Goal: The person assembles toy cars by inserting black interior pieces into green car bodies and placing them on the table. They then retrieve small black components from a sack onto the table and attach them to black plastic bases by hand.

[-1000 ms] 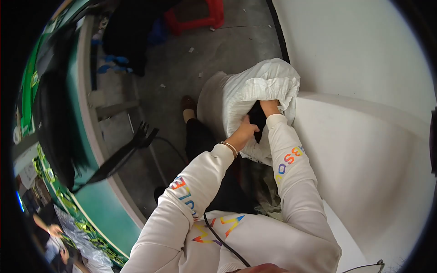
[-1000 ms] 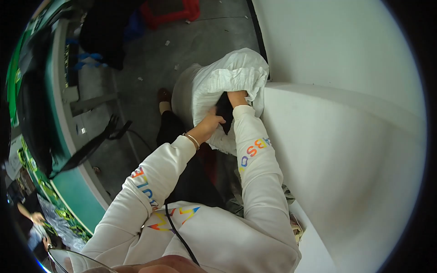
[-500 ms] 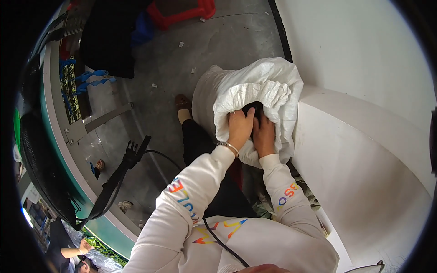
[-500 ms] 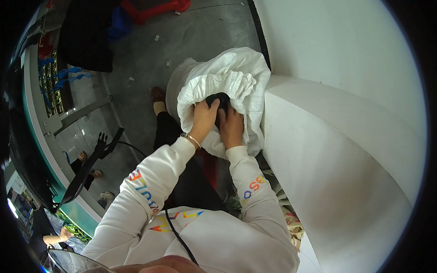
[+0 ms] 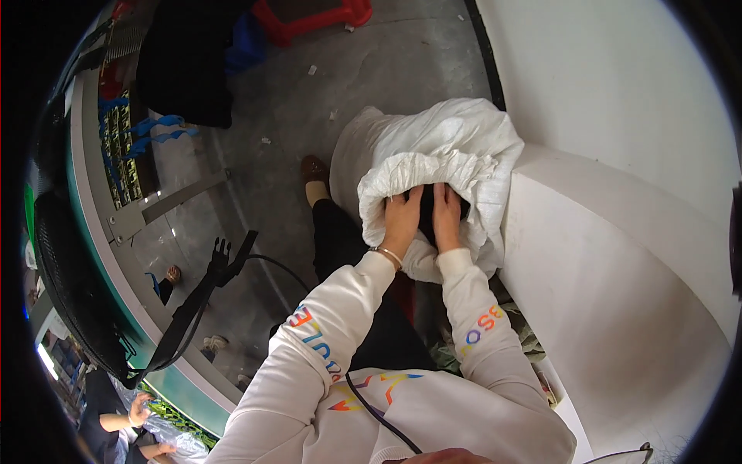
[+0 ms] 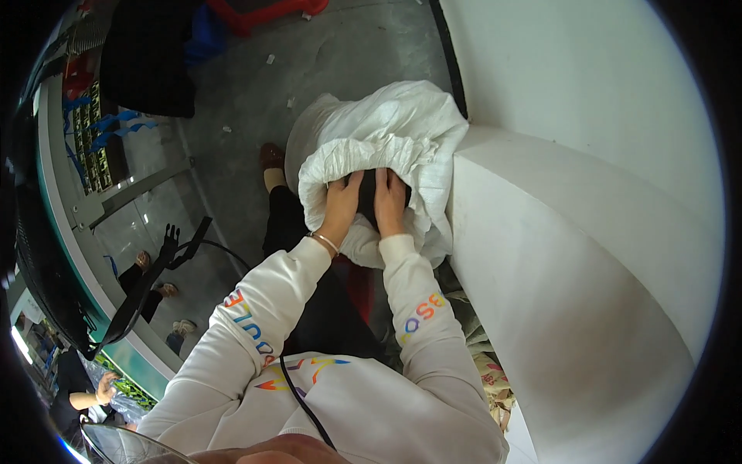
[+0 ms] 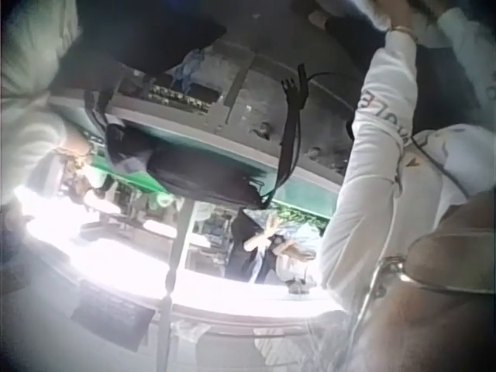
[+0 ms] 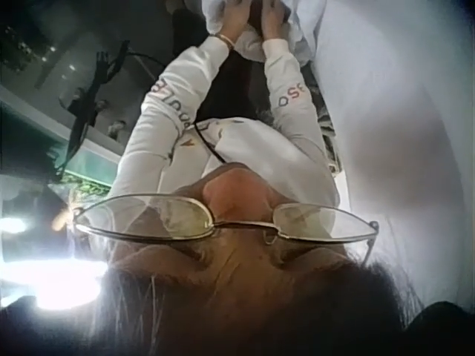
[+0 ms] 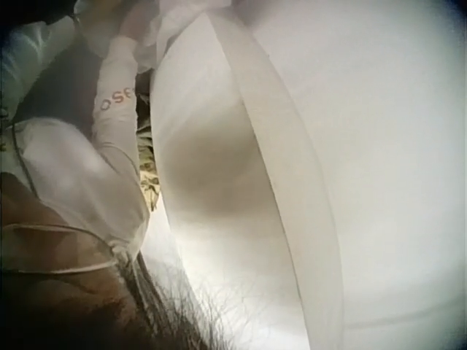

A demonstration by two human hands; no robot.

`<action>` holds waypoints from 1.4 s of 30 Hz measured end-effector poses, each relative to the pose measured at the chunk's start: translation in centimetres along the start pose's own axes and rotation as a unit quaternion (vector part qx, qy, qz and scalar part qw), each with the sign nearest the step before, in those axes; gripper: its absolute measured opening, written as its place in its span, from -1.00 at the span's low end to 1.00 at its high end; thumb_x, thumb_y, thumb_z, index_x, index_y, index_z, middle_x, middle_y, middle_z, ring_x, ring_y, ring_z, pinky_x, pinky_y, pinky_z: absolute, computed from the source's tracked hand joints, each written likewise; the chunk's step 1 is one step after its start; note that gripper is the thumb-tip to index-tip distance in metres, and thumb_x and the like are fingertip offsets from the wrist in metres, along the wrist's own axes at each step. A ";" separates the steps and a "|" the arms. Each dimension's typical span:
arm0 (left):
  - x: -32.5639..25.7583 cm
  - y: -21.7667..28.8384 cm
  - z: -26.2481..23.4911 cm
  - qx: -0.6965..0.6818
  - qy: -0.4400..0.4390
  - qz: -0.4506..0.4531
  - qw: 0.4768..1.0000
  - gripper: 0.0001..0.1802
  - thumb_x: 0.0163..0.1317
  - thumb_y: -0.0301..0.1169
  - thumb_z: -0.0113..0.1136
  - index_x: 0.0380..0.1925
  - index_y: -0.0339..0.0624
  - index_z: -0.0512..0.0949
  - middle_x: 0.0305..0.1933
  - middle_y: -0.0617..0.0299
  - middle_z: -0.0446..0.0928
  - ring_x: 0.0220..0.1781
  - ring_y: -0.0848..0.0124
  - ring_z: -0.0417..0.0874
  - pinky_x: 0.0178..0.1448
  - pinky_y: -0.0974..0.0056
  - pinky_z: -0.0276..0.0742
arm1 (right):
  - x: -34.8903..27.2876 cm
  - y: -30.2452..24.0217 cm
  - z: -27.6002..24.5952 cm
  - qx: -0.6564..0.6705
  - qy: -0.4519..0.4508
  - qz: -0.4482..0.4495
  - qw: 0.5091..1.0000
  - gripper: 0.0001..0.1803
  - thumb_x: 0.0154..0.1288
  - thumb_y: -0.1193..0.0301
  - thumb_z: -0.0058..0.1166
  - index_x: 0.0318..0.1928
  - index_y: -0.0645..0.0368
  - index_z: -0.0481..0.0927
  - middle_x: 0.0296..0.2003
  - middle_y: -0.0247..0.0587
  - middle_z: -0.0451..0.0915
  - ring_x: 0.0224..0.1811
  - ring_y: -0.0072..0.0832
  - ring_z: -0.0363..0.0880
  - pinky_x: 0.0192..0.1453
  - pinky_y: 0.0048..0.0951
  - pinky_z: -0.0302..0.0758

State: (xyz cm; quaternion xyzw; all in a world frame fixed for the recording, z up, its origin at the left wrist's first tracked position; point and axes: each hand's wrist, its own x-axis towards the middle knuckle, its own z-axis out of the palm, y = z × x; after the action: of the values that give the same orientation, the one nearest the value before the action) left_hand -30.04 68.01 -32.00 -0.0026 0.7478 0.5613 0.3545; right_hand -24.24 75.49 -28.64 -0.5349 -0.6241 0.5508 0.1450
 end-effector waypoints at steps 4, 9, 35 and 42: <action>-0.6 2.0 1.6 -0.054 -0.015 -0.010 0.998 -0.43 0.36 -0.15 0.22 0.22 -0.31 0.49 0.25 -0.10 0.52 0.29 0.02 0.49 0.38 0.15 0.32 | 0.8 3.5 1.7 -0.138 0.070 -0.092 0.984 -0.53 0.53 0.14 -0.03 0.12 0.33 0.57 0.05 0.12 0.62 0.15 -0.04 0.53 0.31 -0.26 0.33; -3.4 4.0 -0.1 -0.277 0.023 -0.128 0.952 -0.57 0.29 -0.27 0.36 0.09 -0.25 0.58 0.08 0.23 0.61 0.07 0.40 0.58 0.19 0.32 0.45 | -3.2 -1.0 1.8 0.221 0.092 0.086 0.967 -0.65 0.50 0.22 0.07 0.04 0.26 0.57 -0.06 -0.33 0.59 -0.02 -0.48 0.47 0.16 -0.46 0.39; -22.5 20.1 -5.6 -0.254 -0.024 0.238 0.937 -0.82 0.30 -0.41 0.25 -0.15 -0.20 0.55 0.14 0.22 0.51 0.24 0.35 0.44 0.40 0.27 0.27 | -20.2 -19.6 -6.9 0.365 0.024 -0.111 0.924 -0.56 0.50 0.10 -0.14 0.05 0.25 0.40 -0.07 -0.14 0.47 -0.01 -0.32 0.47 0.15 -0.28 0.46; -30.2 25.2 -15.9 -0.272 0.131 0.377 0.876 -0.85 0.34 -0.42 0.22 -0.13 -0.18 0.55 0.17 0.17 0.47 0.27 0.32 0.43 0.41 0.24 0.25 | -29.7 -26.6 -3.2 0.414 -0.173 -0.200 0.871 -0.62 0.47 0.16 -0.07 0.09 0.18 0.41 0.00 -0.12 0.46 0.06 -0.30 0.46 0.22 -0.26 0.46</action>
State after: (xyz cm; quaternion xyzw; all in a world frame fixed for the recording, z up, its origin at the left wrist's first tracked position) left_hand -25.91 51.98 7.09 0.1099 0.5494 0.8283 0.0005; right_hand -23.86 57.35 7.05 -0.1856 -0.4476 0.8018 0.3497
